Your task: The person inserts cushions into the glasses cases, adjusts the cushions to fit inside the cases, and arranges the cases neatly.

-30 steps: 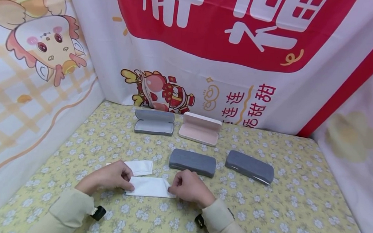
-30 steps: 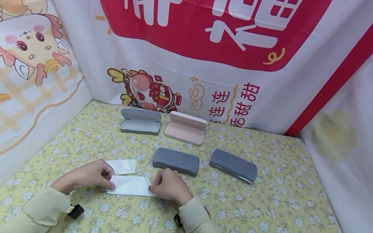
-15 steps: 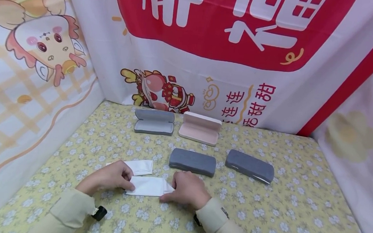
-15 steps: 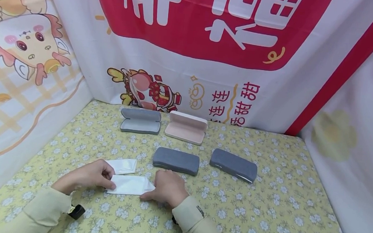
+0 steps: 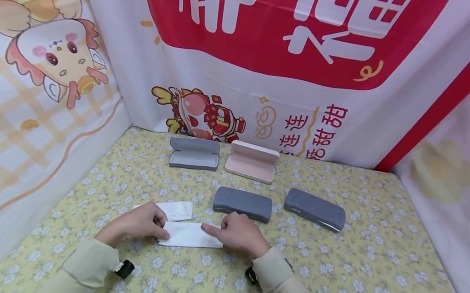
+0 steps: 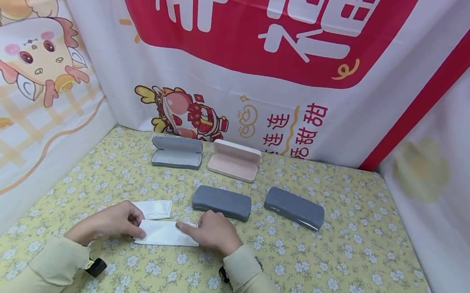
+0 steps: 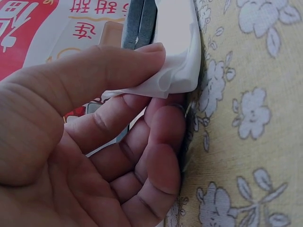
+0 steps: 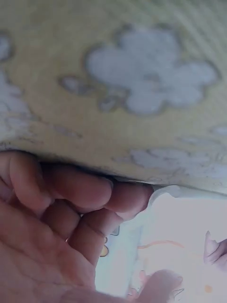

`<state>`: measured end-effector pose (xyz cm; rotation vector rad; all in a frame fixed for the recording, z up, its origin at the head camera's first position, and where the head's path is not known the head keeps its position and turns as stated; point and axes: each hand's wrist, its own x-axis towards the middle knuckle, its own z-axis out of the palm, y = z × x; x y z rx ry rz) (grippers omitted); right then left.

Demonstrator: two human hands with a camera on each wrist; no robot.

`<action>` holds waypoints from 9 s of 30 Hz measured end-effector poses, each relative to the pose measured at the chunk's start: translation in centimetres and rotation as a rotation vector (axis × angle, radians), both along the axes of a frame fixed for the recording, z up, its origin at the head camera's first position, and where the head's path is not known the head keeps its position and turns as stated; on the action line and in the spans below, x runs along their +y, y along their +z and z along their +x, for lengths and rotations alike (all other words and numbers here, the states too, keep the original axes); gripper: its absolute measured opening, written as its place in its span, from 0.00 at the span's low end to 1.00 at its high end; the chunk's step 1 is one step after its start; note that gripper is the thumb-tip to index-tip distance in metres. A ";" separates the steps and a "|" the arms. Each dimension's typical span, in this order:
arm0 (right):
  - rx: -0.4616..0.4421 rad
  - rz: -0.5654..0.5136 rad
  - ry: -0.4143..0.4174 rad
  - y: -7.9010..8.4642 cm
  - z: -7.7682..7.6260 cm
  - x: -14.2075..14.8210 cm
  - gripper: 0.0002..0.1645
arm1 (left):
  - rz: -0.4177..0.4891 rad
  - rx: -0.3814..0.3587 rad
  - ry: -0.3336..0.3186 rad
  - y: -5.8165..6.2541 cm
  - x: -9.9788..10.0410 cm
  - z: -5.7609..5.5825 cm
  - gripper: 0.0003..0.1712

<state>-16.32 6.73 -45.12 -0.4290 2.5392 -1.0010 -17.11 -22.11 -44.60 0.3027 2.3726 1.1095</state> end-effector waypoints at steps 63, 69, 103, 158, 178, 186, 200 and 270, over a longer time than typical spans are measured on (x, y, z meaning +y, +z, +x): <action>0.194 -0.329 -0.148 3.8 -1.0 4.3 0.12 | 0.243 0.049 0.173 2.2 2.3 -3.6 0.18; 0.264 -0.265 -0.239 4.0 -1.5 5.0 0.09 | 0.256 0.072 0.206 2.7 3.5 -4.2 0.18; 0.117 -0.362 -0.362 4.4 -5.2 8.5 0.08 | 0.280 0.075 0.215 4.3 7.7 -8.1 0.14; 0.100 -0.363 -0.476 3.5 -10.6 11.1 0.10 | 0.324 0.101 0.228 2.3 12.4 -14.7 0.08; 0.100 -0.360 -0.503 2.8 -11.4 10.9 0.12 | 0.334 0.091 0.366 2.2 13.4 -15.7 0.10; 0.133 -0.330 -0.508 2.7 -11.8 10.9 0.14 | 0.294 0.135 0.394 2.2 13.7 -15.9 0.10; 0.149 -0.272 -0.515 2.5 -12.4 11.0 0.19 | 0.215 0.224 0.445 1.5 14.2 -16.8 0.12; 0.361 0.073 -0.453 -0.3 -14.9 9.5 0.17 | -0.093 0.393 0.395 0.3 15.7 -18.1 0.07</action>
